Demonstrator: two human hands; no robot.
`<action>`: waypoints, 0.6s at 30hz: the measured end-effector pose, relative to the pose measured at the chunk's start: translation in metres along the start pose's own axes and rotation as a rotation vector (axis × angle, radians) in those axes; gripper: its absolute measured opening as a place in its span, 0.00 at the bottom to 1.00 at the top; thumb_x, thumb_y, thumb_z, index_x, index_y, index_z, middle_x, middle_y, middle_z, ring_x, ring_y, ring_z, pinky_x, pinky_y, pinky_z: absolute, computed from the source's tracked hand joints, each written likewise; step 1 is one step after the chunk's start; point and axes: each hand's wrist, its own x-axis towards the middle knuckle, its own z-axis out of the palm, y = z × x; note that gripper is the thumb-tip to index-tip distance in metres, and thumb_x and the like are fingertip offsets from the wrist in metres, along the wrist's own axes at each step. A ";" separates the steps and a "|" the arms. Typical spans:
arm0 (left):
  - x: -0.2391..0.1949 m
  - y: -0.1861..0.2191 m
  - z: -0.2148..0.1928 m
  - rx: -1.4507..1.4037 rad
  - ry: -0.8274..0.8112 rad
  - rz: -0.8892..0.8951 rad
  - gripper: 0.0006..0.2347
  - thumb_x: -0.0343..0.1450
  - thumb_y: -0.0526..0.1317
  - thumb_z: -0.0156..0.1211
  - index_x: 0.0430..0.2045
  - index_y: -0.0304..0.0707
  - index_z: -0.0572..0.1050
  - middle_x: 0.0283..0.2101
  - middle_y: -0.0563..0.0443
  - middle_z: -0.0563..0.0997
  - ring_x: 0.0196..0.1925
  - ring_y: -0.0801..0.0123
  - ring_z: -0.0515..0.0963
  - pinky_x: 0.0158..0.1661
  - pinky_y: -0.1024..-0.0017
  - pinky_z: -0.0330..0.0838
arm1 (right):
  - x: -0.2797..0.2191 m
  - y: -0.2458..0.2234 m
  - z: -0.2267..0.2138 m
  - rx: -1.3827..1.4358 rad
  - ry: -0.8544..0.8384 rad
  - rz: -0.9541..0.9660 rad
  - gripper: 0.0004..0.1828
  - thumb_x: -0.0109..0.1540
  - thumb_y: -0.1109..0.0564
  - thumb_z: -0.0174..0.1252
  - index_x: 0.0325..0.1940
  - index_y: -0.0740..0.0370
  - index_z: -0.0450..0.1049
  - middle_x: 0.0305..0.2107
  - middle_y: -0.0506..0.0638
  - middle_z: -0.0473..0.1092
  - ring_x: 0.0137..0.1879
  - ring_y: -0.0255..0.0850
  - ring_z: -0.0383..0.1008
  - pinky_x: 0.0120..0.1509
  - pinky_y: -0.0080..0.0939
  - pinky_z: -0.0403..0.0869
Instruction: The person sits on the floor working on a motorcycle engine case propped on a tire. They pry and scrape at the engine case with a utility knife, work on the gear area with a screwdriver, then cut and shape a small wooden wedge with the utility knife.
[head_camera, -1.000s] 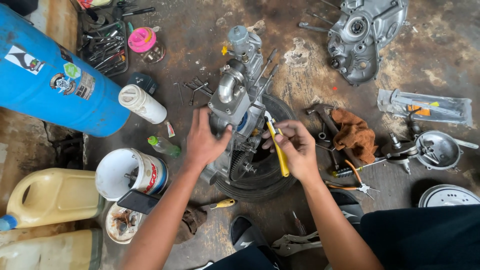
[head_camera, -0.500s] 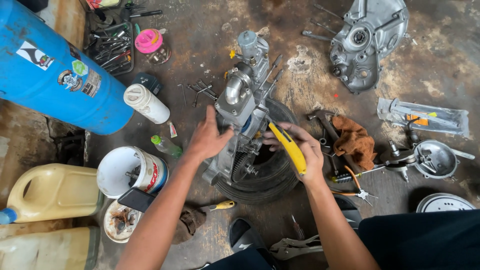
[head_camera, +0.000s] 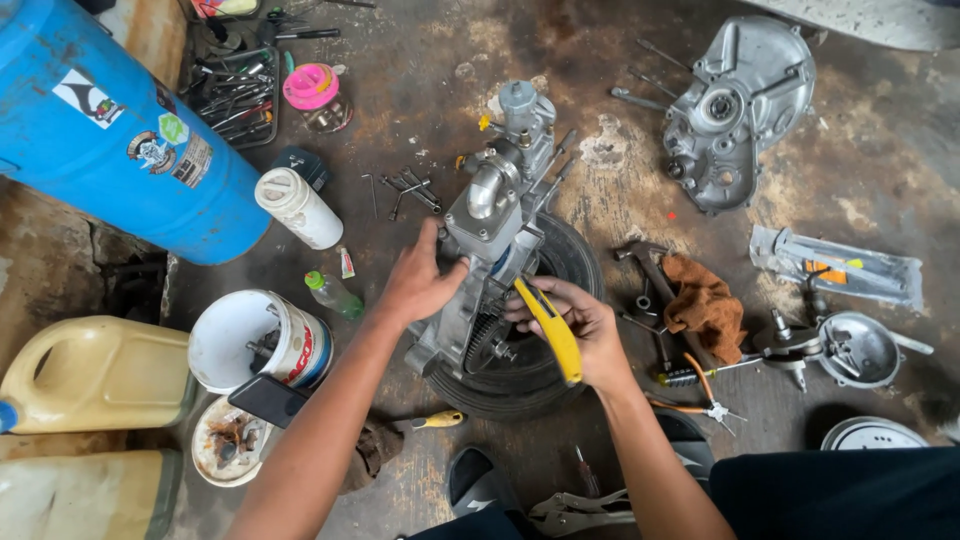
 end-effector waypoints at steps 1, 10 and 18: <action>0.003 -0.008 0.004 -0.010 0.007 -0.001 0.27 0.68 0.48 0.61 0.60 0.43 0.60 0.47 0.34 0.83 0.52 0.41 0.82 0.57 0.53 0.73 | 0.001 0.000 0.005 -0.008 -0.009 0.001 0.27 0.63 0.69 0.59 0.67 0.72 0.65 0.51 0.64 0.77 0.56 0.51 0.81 0.61 0.48 0.79; 0.004 -0.010 -0.001 -0.175 0.052 0.085 0.18 0.70 0.43 0.61 0.54 0.47 0.69 0.42 0.40 0.84 0.44 0.48 0.87 0.48 0.56 0.76 | 0.013 -0.004 0.018 -0.339 0.158 -0.137 0.10 0.67 0.65 0.59 0.52 0.70 0.74 0.49 0.54 0.75 0.50 0.38 0.77 0.52 0.34 0.75; 0.007 -0.019 0.004 -0.175 0.130 0.253 0.17 0.69 0.41 0.63 0.53 0.45 0.71 0.44 0.37 0.84 0.48 0.46 0.84 0.49 0.57 0.76 | 0.026 -0.025 0.035 -0.735 0.158 -0.278 0.13 0.59 0.64 0.67 0.47 0.67 0.76 0.42 0.55 0.77 0.44 0.43 0.80 0.49 0.38 0.78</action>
